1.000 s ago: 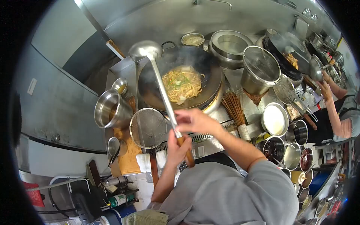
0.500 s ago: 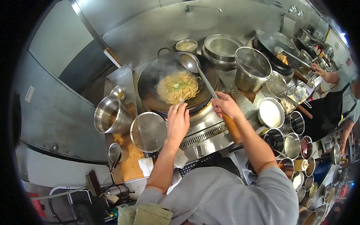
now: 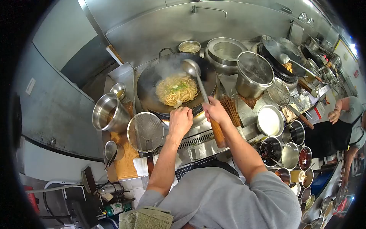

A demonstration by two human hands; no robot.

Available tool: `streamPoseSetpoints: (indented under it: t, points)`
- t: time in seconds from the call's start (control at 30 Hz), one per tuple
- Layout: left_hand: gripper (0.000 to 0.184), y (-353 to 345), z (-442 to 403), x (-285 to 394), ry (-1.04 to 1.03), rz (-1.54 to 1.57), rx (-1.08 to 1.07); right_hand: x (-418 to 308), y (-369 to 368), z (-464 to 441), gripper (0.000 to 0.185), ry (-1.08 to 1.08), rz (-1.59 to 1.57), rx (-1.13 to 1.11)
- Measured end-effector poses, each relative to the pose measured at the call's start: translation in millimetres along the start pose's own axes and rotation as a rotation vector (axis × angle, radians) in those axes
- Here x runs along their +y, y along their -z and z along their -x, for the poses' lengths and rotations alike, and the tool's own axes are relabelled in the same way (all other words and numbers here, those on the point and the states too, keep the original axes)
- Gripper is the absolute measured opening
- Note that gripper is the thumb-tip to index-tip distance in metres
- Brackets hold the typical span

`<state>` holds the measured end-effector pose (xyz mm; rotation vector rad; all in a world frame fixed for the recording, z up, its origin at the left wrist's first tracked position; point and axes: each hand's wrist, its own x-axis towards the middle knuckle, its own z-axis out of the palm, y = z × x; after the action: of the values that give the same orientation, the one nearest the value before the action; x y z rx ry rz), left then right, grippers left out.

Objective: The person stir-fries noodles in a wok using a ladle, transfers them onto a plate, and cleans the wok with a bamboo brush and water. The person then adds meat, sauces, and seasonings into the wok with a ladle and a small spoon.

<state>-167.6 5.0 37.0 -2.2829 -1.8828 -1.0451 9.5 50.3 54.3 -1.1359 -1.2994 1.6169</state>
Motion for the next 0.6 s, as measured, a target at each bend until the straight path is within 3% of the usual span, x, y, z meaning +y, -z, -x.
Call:
streamPoseSetpoints:
  t: [0.13,0.27,0.4,0.43,0.53,0.6]
  points:
    - [0.023,-6.6,-2.7,5.0,0.035,-0.016,0.051,1.7,5.6,-68.6,0.011,0.042,-0.017,-0.076]
    - [0.020,-7.6,-0.6,5.9,0.066,0.011,0.064,-13.6,0.0,-99.8,0.010,-0.106,0.019,-0.295]
    - [0.021,-6.9,-2.0,6.1,0.063,0.027,0.078,-33.1,8.0,-77.0,0.032,0.037,0.630,-0.517]
    - [0.021,-6.5,-1.2,6.1,0.061,0.032,0.085,-48.3,9.5,-61.0,0.051,0.013,0.780,-0.579]
    - [0.022,-5.3,-2.0,6.8,0.098,0.055,0.043,-43.7,38.8,-28.6,0.046,0.366,1.135,-0.547]
    - [0.022,-5.8,-2.1,6.1,0.092,0.068,0.054,-49.6,64.8,-14.3,0.055,0.417,1.281,-0.566]
